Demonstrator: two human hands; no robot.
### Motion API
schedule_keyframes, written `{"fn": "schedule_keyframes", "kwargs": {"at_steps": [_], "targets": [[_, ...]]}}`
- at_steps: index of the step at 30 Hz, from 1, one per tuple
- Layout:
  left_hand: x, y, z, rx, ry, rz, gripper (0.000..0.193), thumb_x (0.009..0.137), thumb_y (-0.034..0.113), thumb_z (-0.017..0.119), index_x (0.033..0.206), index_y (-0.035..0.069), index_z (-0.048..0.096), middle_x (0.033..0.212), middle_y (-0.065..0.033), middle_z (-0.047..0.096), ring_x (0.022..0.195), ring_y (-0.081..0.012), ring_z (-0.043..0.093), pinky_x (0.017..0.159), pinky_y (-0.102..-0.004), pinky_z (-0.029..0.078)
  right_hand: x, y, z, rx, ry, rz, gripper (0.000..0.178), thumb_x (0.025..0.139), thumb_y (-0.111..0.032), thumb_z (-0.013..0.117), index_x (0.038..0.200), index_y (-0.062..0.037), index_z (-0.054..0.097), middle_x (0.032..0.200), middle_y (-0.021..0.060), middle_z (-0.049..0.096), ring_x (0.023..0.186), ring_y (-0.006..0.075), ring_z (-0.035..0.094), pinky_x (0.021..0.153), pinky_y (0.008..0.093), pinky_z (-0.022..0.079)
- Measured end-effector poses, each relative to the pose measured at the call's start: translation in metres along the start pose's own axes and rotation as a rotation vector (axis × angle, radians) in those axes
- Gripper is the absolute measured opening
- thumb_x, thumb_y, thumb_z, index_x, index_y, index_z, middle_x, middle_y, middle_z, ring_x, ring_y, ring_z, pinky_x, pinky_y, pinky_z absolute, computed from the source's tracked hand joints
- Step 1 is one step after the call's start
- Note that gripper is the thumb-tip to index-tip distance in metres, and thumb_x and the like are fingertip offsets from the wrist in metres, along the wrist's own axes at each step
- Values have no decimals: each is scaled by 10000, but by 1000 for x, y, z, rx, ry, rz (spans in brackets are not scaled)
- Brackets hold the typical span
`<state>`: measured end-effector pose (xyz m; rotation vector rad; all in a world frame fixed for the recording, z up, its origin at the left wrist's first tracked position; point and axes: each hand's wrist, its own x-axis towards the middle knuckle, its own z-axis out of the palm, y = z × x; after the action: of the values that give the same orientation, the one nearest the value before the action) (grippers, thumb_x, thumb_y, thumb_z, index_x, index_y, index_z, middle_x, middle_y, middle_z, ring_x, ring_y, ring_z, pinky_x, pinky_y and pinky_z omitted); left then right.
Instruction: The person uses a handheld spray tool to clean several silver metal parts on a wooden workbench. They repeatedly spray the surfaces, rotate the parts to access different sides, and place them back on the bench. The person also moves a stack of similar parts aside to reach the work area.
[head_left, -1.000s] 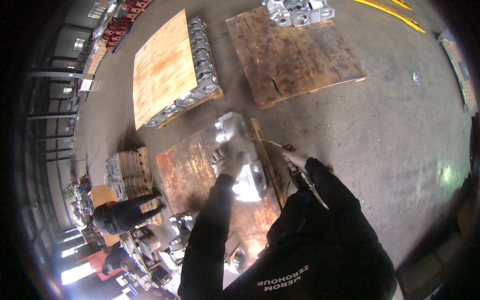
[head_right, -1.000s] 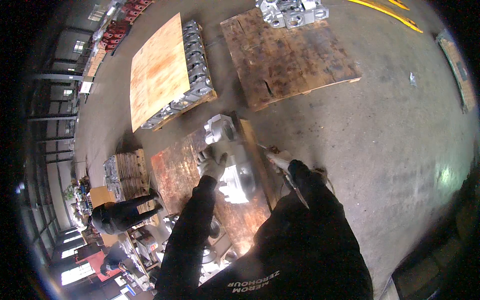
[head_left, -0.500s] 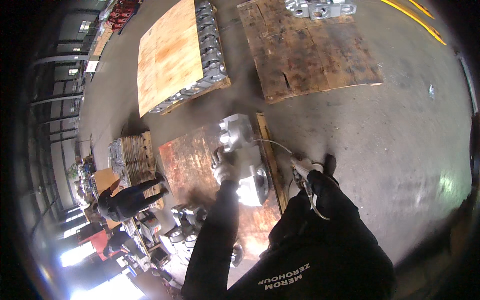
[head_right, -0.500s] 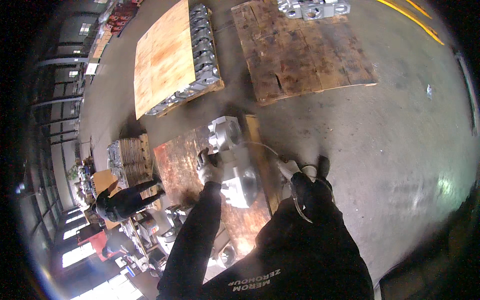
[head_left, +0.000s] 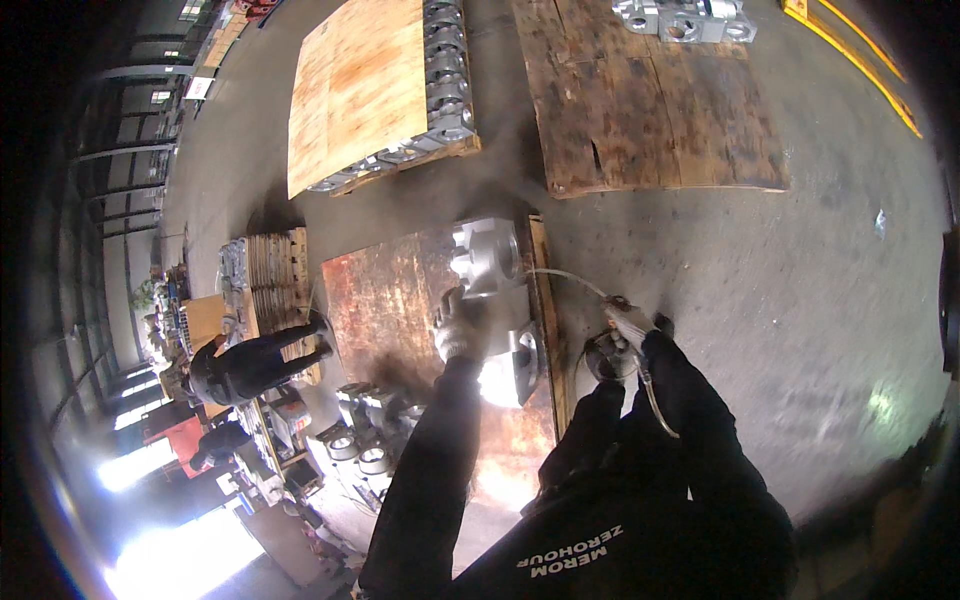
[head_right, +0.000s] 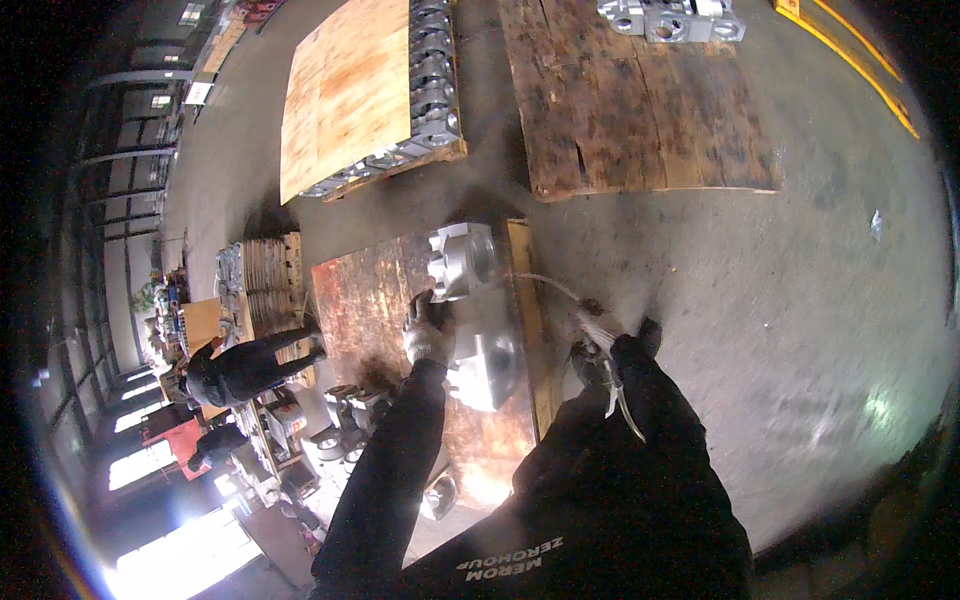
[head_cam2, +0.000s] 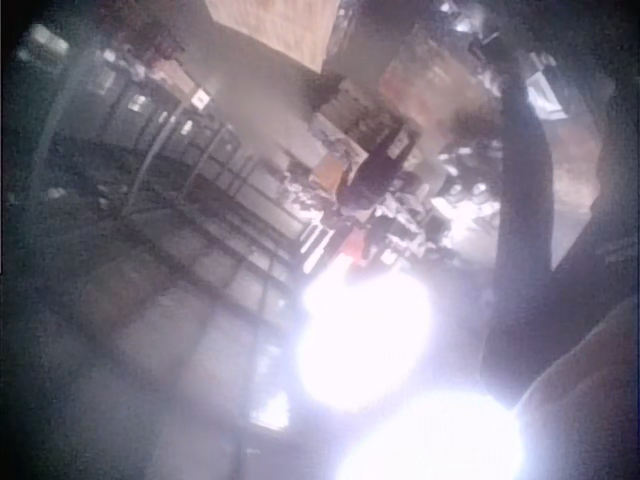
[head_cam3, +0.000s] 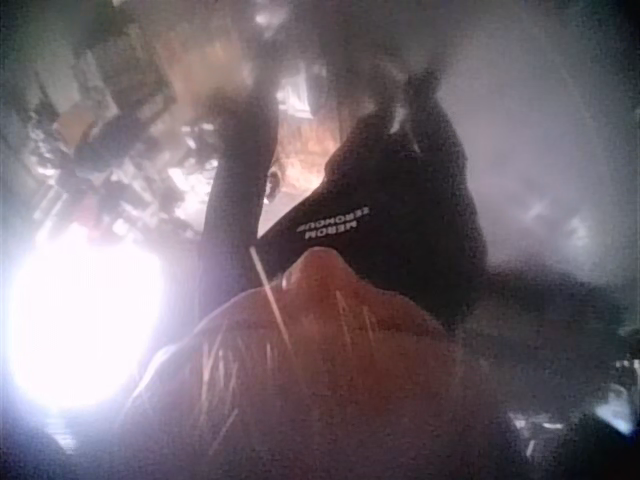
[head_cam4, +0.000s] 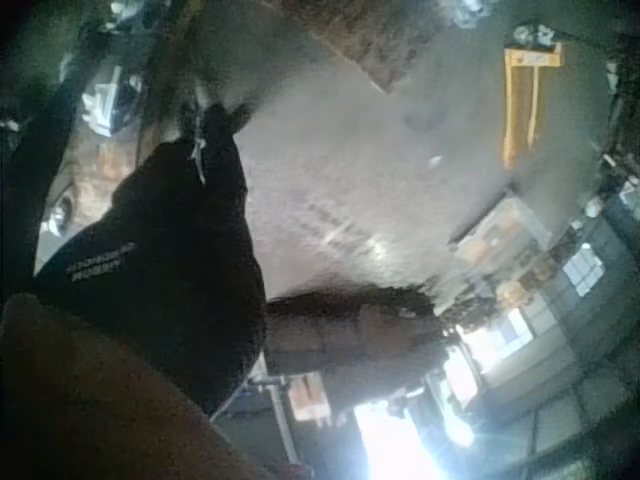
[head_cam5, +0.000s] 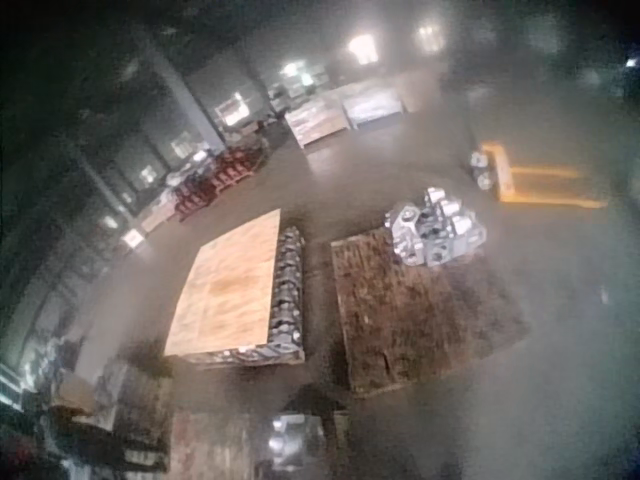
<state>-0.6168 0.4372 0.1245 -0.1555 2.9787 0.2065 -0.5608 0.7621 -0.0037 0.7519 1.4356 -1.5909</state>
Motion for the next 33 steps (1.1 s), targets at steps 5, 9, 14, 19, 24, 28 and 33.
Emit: {"fn": "schedule_keyframes", "kwargs": {"at_steps": [5,9,14,19,24,28,33], "targets": [[7,27,-13,-154,-69,-152,613,935,435,577,1430,134,373,1240,-192,569,1096,-320,591,915,-501,510,-13,-1,11,-634,283,-816,308,989,-331,560,1009,-42,665,876,149,685,823,362,676,726,438,557],[10,7,3,226,-107,-117,624,1027,477,411,1569,218,243,1314,-170,519,1086,-248,611,797,-437,569,-17,-55,67,-596,370,-891,325,978,-367,578,1111,-90,683,1005,186,714,913,386,684,746,477,555],[9,50,-28,-72,27,-39,506,963,472,500,1381,188,481,1325,-86,554,1105,-312,613,928,-457,513,69,-39,21,-832,467,-781,430,1001,-392,527,1261,-68,634,1055,150,730,835,312,717,648,450,551],[-10,15,-17,-58,187,-83,485,907,456,584,1276,142,559,1244,-126,617,1086,-379,611,930,-486,491,-34,-90,51,-490,-1,-454,450,1025,-382,486,1321,-56,578,1106,130,724,650,239,681,528,402,518],[5,40,-27,-3,140,13,511,898,464,593,1292,142,552,1282,-115,604,1100,-375,609,929,-484,496,54,-64,18,-530,103,-435,448,1019,-402,509,1281,-46,584,1057,106,713,766,217,671,645,368,525],[6,31,-13,-42,119,-25,512,895,447,605,1302,142,548,1308,-111,593,1110,-363,608,932,-478,497,64,-13,8,-434,-4,-653,417,1001,-391,572,1248,-58,616,1102,104,704,855,215,654,700,372,525],[11,42,-23,-86,-256,-281,584,957,500,485,1458,203,434,1496,-72,411,1382,-286,399,1083,-598,384,68,-30,-1,-450,139,-331,464,999,-533,492,981,-81,596,689,25,618,586,190,613,566,363,510]]}}
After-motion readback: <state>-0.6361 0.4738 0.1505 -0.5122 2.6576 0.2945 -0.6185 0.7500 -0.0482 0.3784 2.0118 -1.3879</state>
